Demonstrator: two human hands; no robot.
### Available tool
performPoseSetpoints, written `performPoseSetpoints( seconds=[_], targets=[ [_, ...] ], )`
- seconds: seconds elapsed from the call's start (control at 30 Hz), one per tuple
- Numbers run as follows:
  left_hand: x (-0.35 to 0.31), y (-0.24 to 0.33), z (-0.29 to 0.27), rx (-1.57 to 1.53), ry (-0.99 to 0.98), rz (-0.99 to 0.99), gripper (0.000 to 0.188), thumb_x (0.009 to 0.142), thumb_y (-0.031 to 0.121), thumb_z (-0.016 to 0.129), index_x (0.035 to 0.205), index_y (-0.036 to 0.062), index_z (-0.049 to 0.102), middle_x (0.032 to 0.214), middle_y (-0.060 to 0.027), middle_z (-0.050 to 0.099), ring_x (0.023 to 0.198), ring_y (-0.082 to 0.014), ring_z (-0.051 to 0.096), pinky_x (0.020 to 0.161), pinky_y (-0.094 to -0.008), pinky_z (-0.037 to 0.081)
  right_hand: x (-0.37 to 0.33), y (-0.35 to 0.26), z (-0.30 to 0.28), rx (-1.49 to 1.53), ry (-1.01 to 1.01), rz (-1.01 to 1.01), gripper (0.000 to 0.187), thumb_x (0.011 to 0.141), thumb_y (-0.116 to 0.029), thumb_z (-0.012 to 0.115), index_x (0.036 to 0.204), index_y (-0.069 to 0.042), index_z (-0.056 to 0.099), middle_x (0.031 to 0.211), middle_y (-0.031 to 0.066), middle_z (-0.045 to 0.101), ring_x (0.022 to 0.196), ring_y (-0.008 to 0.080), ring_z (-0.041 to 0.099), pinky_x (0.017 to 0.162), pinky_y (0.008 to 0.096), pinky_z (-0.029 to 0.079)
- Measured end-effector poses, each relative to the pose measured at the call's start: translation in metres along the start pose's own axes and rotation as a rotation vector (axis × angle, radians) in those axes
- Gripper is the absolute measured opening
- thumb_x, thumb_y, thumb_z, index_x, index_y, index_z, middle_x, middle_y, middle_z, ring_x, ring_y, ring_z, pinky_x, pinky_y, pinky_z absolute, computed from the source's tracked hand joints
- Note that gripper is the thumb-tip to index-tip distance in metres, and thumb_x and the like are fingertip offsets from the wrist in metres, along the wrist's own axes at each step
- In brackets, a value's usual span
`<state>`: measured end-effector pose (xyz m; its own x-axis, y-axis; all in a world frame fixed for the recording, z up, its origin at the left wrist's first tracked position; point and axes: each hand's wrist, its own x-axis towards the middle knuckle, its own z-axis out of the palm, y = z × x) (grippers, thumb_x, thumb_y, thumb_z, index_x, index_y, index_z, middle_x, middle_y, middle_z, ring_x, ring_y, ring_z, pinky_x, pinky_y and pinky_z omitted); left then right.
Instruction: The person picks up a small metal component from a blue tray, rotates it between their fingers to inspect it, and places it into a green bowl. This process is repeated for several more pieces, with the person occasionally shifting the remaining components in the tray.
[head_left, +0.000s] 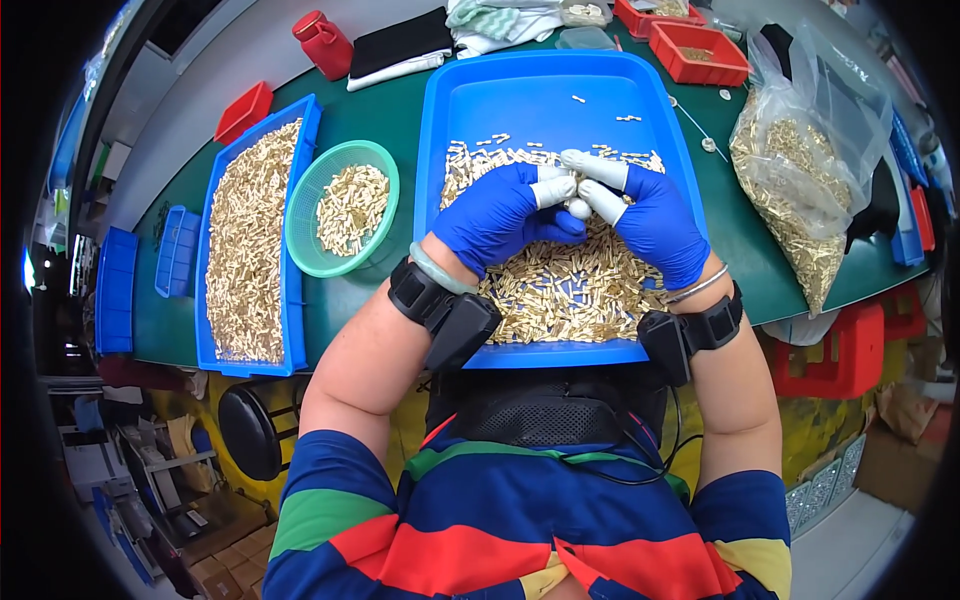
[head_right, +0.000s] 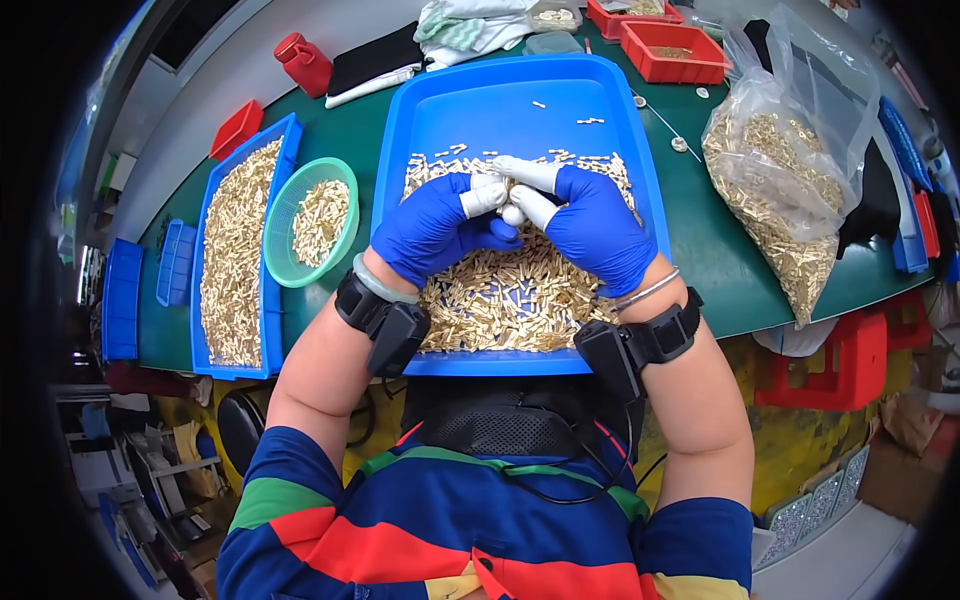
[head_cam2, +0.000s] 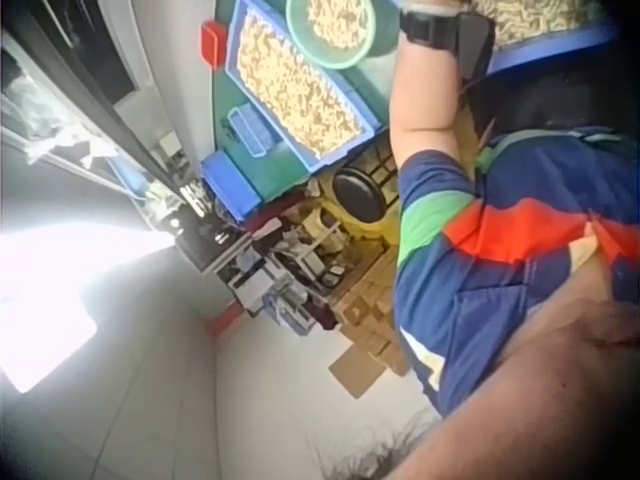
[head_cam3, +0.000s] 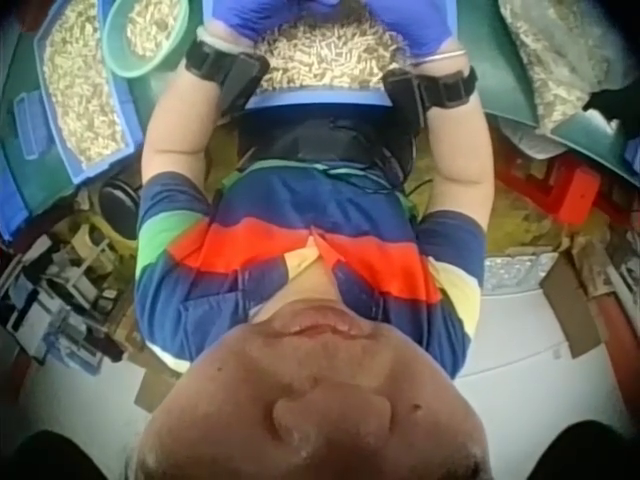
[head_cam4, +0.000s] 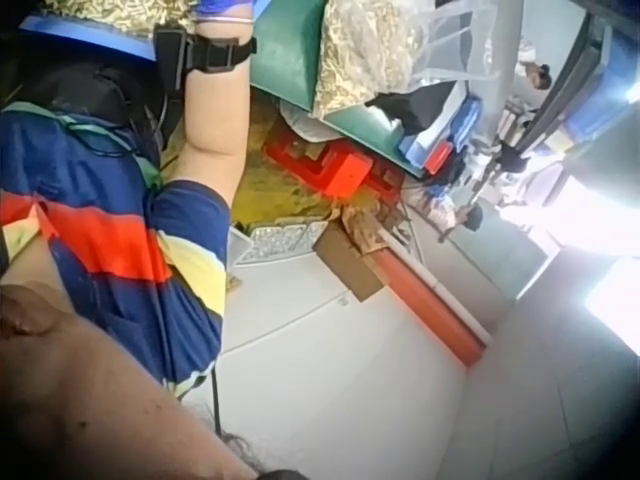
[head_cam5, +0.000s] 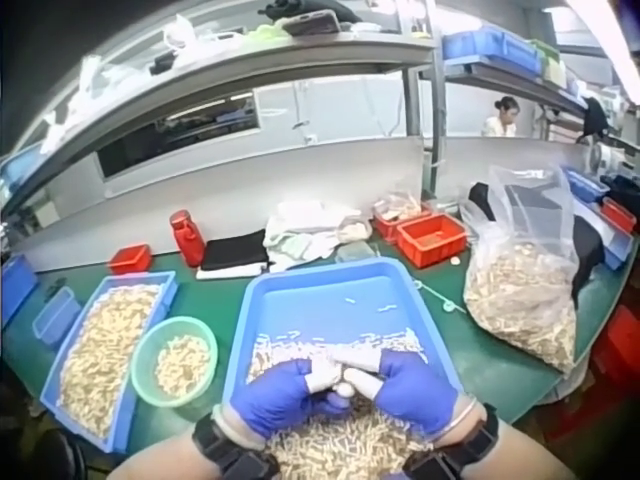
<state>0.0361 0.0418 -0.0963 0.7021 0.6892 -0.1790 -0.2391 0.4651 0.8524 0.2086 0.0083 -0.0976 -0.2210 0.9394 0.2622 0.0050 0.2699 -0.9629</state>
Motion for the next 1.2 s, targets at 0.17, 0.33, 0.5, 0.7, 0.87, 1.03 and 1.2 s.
performPoseSetpoints(
  seconds=[0.17,0.33,0.5,0.7,0.87,1.03,1.2],
  targets=[
    [-0.004,0.000,0.000,-0.025,-0.006,-0.013,0.021,0.085,0.019,0.049,0.093,-0.0002,0.056,0.082,-0.0059,0.058,0.072,-0.0131,0.057,0.070,-0.0265,0.049,0.000,0.000,-0.005,0.041,-0.055,0.132,0.028,0.083,-0.005,0.051,0.111,-0.003,0.055,0.096,0.0063,0.061,0.082,0.0094,0.055,0.075,0.0218,0.044],
    [-0.003,-0.003,-0.003,-0.033,-0.059,-0.037,0.024,0.084,0.021,0.053,0.095,-0.0003,0.056,0.082,-0.0074,0.059,0.073,-0.0148,0.058,0.070,-0.0282,0.049,-0.001,-0.003,-0.001,0.100,-0.063,0.168,0.027,0.084,-0.004,0.049,0.109,-0.003,0.056,0.099,0.0063,0.060,0.087,0.0101,0.054,0.079,0.0227,0.043],
    [-0.004,-0.006,-0.002,-0.035,-0.092,-0.050,0.026,0.085,0.023,0.051,0.094,-0.0011,0.056,0.082,-0.0072,0.059,0.071,-0.0147,0.057,0.067,-0.0270,0.047,-0.002,-0.003,-0.004,0.051,-0.108,0.141,0.026,0.083,-0.003,0.048,0.108,-0.003,0.057,0.099,0.0061,0.060,0.089,0.0102,0.054,0.081,0.0233,0.042],
    [-0.004,-0.004,0.002,-0.075,-0.033,-0.024,0.027,0.085,0.023,0.051,0.093,-0.0018,0.056,0.080,-0.0071,0.059,0.070,-0.0144,0.056,0.067,-0.0265,0.046,-0.002,-0.004,-0.002,0.076,-0.086,0.130,0.027,0.083,-0.003,0.047,0.109,-0.003,0.057,0.096,0.0061,0.060,0.086,0.0102,0.054,0.078,0.0231,0.043],
    [0.001,-0.010,-0.006,-0.034,-0.106,-0.045,0.028,0.085,0.024,0.051,0.095,-0.0023,0.055,0.083,-0.0081,0.058,0.073,-0.0151,0.056,0.068,-0.0271,0.047,-0.003,0.000,-0.004,-0.011,-0.104,0.064,0.027,0.082,-0.002,0.049,0.108,-0.003,0.057,0.094,0.0063,0.061,0.083,0.0105,0.055,0.075,0.0230,0.044],
    [0.000,-0.008,-0.003,-0.038,-0.116,-0.025,0.029,0.085,0.024,0.051,0.097,-0.0026,0.053,0.086,-0.0093,0.057,0.075,-0.0158,0.056,0.070,-0.0282,0.047,-0.002,-0.002,-0.006,-0.091,-0.117,0.031,0.027,0.081,-0.002,0.050,0.107,-0.003,0.057,0.091,0.0072,0.062,0.080,0.0124,0.057,0.072,0.0241,0.045],
    [-0.001,-0.004,-0.001,-0.020,-0.083,-0.050,0.031,0.085,0.023,0.051,0.101,-0.0028,0.052,0.091,-0.0114,0.058,0.079,-0.0188,0.058,0.074,-0.0317,0.048,-0.001,0.001,-0.001,-0.214,-0.030,-0.099,0.028,0.079,-0.003,0.053,0.106,-0.003,0.058,0.090,0.0090,0.062,0.079,0.0150,0.059,0.072,0.0244,0.045]
  ],
)
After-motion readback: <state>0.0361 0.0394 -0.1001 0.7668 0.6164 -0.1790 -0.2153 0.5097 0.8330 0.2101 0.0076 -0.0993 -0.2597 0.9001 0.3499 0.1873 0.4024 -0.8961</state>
